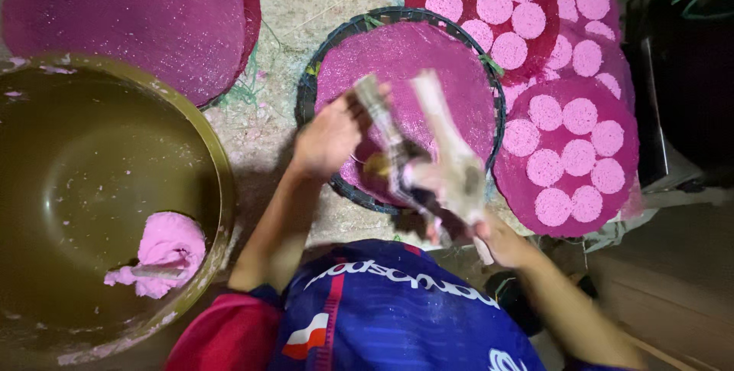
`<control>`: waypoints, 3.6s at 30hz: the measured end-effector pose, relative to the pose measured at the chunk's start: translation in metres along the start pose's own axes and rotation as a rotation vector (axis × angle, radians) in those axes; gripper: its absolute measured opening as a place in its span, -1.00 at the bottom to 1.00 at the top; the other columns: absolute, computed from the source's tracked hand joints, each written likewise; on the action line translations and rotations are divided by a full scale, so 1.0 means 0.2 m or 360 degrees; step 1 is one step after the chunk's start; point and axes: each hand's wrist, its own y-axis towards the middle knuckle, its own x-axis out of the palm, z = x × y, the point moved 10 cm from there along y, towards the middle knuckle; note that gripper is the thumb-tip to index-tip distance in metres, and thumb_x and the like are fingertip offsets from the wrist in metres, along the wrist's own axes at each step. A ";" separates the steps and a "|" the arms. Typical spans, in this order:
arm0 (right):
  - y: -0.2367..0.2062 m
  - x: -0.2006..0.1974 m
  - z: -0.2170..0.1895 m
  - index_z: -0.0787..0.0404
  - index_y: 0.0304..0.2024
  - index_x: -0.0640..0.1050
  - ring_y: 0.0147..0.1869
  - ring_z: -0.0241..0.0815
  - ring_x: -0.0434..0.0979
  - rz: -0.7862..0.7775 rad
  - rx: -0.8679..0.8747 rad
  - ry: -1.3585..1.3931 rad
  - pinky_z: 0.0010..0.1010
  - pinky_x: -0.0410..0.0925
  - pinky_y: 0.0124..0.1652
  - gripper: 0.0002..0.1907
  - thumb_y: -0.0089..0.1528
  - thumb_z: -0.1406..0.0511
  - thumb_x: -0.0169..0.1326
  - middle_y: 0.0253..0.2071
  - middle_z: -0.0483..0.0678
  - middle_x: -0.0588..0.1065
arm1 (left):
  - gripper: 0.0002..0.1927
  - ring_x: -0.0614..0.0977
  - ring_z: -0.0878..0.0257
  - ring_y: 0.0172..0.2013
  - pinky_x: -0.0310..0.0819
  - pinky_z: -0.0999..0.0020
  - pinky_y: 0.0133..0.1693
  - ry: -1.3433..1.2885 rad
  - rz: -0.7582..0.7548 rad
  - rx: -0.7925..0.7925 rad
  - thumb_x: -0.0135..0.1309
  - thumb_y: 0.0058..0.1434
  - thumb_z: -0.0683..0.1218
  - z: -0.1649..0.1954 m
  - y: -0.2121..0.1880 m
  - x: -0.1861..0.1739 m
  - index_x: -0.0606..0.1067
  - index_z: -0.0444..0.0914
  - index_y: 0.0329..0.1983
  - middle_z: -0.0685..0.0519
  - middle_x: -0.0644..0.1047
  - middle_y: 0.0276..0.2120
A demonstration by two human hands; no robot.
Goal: The person loads pink paste into a handheld extruder press and squeezes it to deposit round discs onto round mesh trays. They fill a tray with discs, move the finished tray aside, and continue extruding more discs onto the next tray.
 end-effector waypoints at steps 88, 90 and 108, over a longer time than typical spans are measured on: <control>0.29 -0.26 -0.67 0.29 0.24 0.38 -0.10 -0.17 0.57 0.0192 -0.0666 -0.0255 -0.26 0.43 -0.05 -0.07 0.31 -0.37 -0.21 -0.14 0.00 0.54 | 0.09 0.28 -0.20 0.18 0.08 -0.06 0.21 0.2453 -0.0055 0.0263 0.41 -0.12 -0.06 -0.04 -0.04 -0.06 0.06 -0.34 0.42 -0.28 0.30 0.21; 0.26 -0.30 -0.65 0.26 0.26 0.39 -0.10 -0.17 0.57 0.0313 -0.0699 -0.0230 -0.26 0.40 -0.03 -0.04 0.30 -0.40 -0.25 -0.15 -0.01 0.55 | 0.13 0.27 -0.13 0.23 0.06 -0.05 0.25 0.2523 -0.0060 0.0060 0.36 -0.13 -0.07 -0.11 -0.06 -0.08 0.04 -0.28 0.50 -0.21 0.32 0.23; 0.23 -0.45 -0.47 0.26 0.32 0.32 -0.17 -0.11 0.52 0.0553 -0.0585 -0.0031 -0.27 0.37 -0.17 0.01 0.25 -0.42 -0.24 -0.17 0.05 0.49 | 0.11 0.12 -0.29 0.37 -0.08 -0.11 0.34 0.2420 0.0242 0.0005 0.41 0.18 0.09 0.10 0.27 -0.40 -0.05 -0.33 0.55 -0.35 0.18 0.40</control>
